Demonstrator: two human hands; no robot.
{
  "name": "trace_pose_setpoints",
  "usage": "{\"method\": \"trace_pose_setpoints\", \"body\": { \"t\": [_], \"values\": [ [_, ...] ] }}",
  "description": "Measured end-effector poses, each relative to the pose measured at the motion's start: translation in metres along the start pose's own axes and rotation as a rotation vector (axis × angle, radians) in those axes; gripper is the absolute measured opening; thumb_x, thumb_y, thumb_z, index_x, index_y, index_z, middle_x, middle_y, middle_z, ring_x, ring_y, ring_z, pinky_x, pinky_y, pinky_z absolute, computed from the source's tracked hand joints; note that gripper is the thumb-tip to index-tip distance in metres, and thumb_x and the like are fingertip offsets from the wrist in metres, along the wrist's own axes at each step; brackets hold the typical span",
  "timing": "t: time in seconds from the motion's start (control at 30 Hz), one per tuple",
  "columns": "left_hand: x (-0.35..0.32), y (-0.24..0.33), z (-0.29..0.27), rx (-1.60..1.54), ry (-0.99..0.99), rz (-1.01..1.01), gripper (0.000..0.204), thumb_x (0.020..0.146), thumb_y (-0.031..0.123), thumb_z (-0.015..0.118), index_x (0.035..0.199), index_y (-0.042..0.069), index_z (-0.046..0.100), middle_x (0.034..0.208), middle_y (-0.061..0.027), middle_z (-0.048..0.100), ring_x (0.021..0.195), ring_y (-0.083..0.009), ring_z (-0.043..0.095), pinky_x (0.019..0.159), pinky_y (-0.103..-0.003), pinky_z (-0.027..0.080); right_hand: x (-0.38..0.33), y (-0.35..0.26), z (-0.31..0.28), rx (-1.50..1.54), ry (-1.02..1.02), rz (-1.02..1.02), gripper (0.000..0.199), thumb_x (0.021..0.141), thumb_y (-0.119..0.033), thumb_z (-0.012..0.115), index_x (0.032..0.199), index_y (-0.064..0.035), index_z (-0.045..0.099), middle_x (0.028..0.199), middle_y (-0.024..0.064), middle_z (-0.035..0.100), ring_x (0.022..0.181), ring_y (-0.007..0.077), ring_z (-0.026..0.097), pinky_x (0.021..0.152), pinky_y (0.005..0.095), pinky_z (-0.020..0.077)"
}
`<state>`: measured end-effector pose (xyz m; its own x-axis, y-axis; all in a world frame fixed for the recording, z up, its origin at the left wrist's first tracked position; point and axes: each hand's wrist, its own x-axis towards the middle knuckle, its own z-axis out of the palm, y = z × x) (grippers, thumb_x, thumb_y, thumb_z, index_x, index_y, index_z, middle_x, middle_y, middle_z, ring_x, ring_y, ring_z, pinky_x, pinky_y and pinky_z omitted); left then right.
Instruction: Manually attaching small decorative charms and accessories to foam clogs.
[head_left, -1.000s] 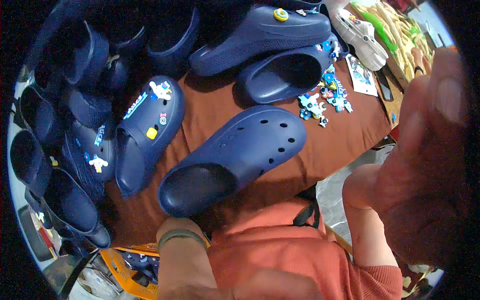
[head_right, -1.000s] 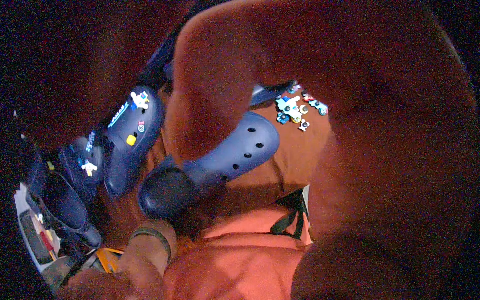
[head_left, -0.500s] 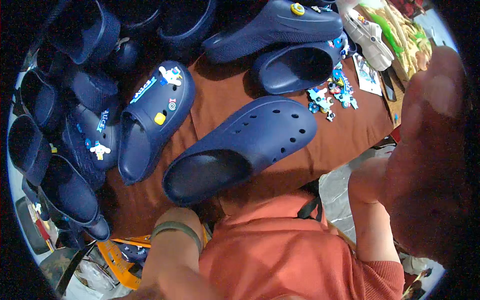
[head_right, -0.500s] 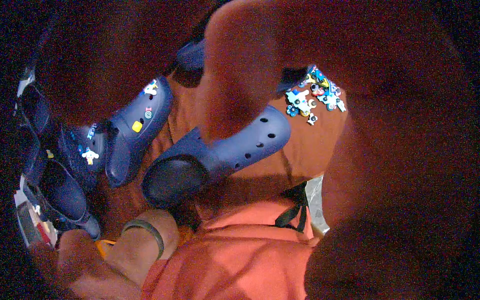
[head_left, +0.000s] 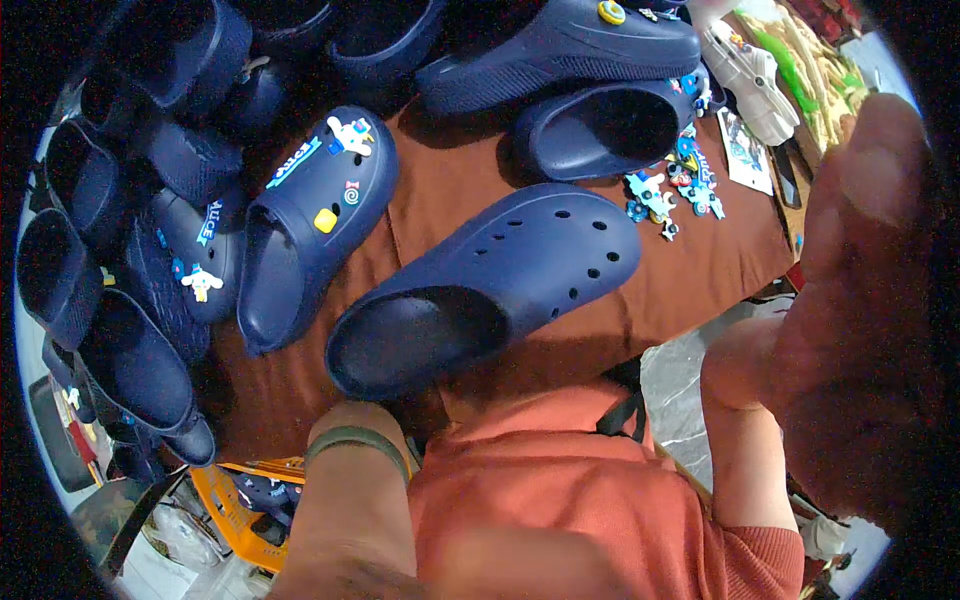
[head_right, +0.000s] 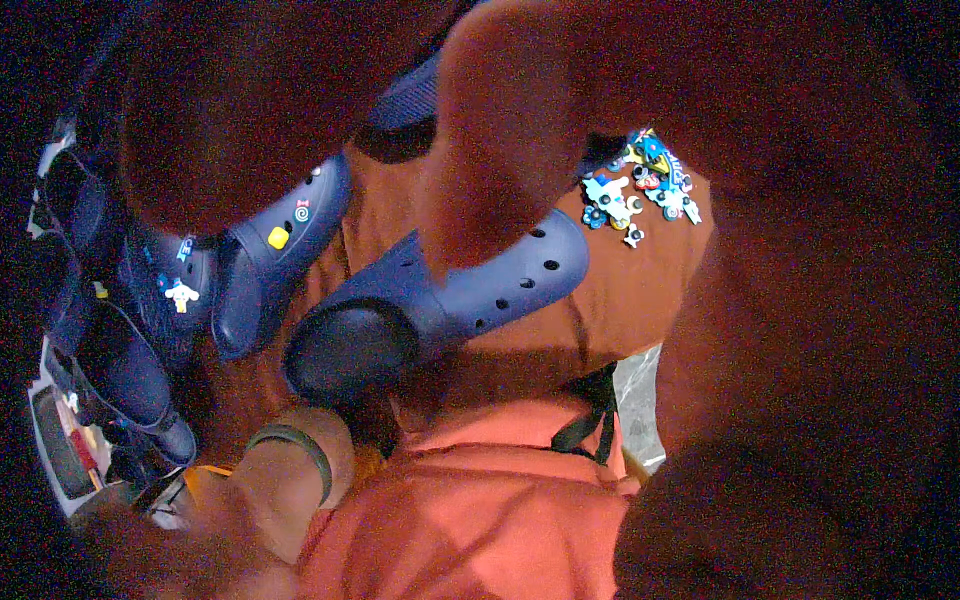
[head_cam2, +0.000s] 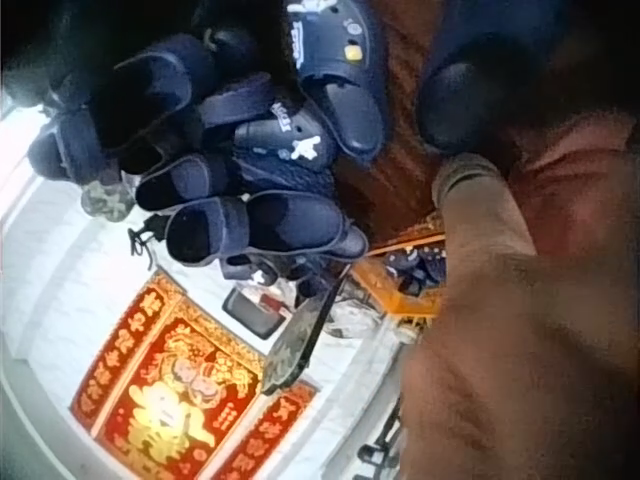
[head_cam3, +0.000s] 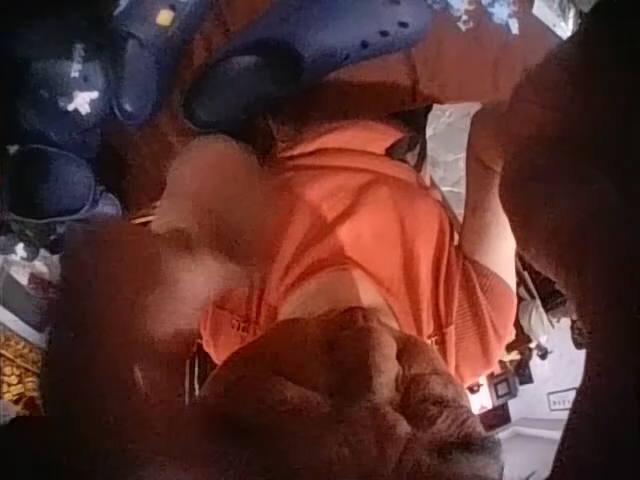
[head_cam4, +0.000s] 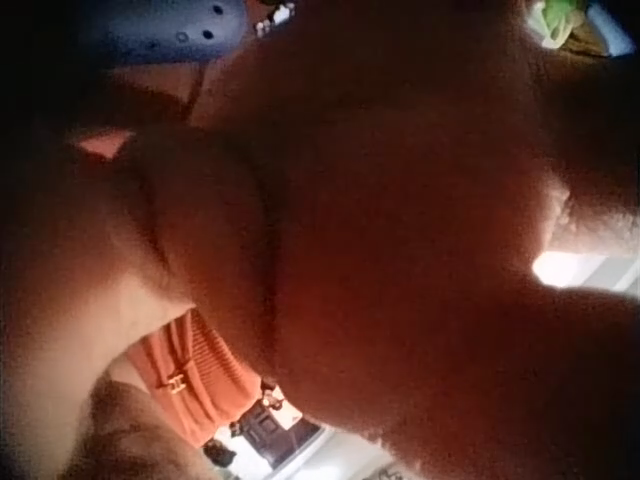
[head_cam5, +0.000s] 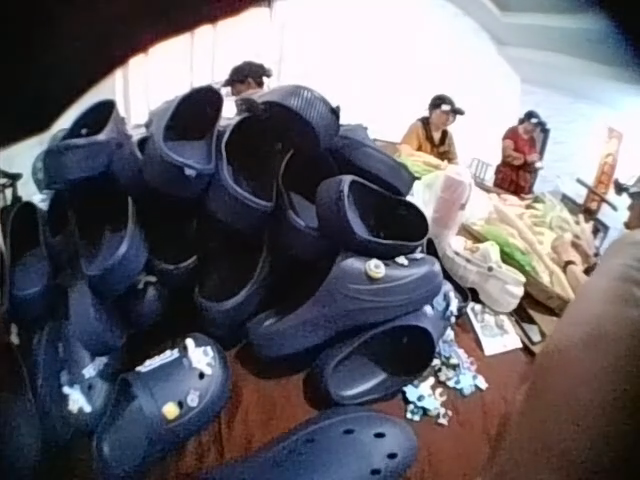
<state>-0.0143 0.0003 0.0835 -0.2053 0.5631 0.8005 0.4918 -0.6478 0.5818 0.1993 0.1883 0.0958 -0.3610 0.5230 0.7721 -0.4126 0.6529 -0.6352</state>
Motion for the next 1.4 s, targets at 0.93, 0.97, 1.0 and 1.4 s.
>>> {"method": "trace_pose_setpoints", "body": {
  "t": [0.93,0.97,1.0,1.4],
  "values": [
    [-0.003,0.008,-0.007,-0.007,-0.001,0.0,0.012,0.075,0.009,0.073,0.076,0.002,0.064,0.078,-0.0097,0.065,0.074,-0.0255,0.062,0.068,-0.039,0.046,0.011,-0.011,0.011,-0.007,-0.03,-0.039,0.028,0.088,-0.008,0.064,0.112,0.0036,0.056,0.1,0.0117,0.063,0.084,0.0202,0.059,0.072,0.0309,0.0474],
    [-0.003,0.008,-0.008,-0.005,-0.004,0.001,0.012,0.075,0.009,0.073,0.076,0.002,0.064,0.078,-0.0097,0.065,0.074,-0.0255,0.062,0.068,-0.039,0.045,0.011,-0.012,0.012,-0.007,-0.038,-0.042,0.028,0.088,-0.008,0.064,0.112,0.0036,0.056,0.1,0.0117,0.063,0.084,0.0201,0.059,0.072,0.0309,0.0474],
    [-0.002,0.008,-0.008,-0.005,-0.013,0.004,0.012,0.074,0.009,0.073,0.076,0.002,0.064,0.078,-0.0096,0.065,0.073,-0.0255,0.062,0.067,-0.039,0.045,0.011,-0.011,0.013,-0.003,-0.023,-0.04,0.028,0.088,-0.008,0.064,0.112,0.0037,0.057,0.1,0.0117,0.063,0.083,0.0201,0.059,0.072,0.0308,0.0474],
    [-0.002,0.009,-0.006,-0.007,-0.002,-0.003,0.013,0.074,0.01,0.074,0.074,0.003,0.063,0.077,-0.009,0.064,0.072,-0.0256,0.061,0.067,-0.039,0.044,0.003,-0.012,-0.003,0.002,-0.026,-0.032,0.025,0.088,-0.008,0.063,0.109,0.0044,0.058,0.098,0.0118,0.063,0.081,0.0194,0.058,0.071,0.0301,0.0471]
  ]
}}
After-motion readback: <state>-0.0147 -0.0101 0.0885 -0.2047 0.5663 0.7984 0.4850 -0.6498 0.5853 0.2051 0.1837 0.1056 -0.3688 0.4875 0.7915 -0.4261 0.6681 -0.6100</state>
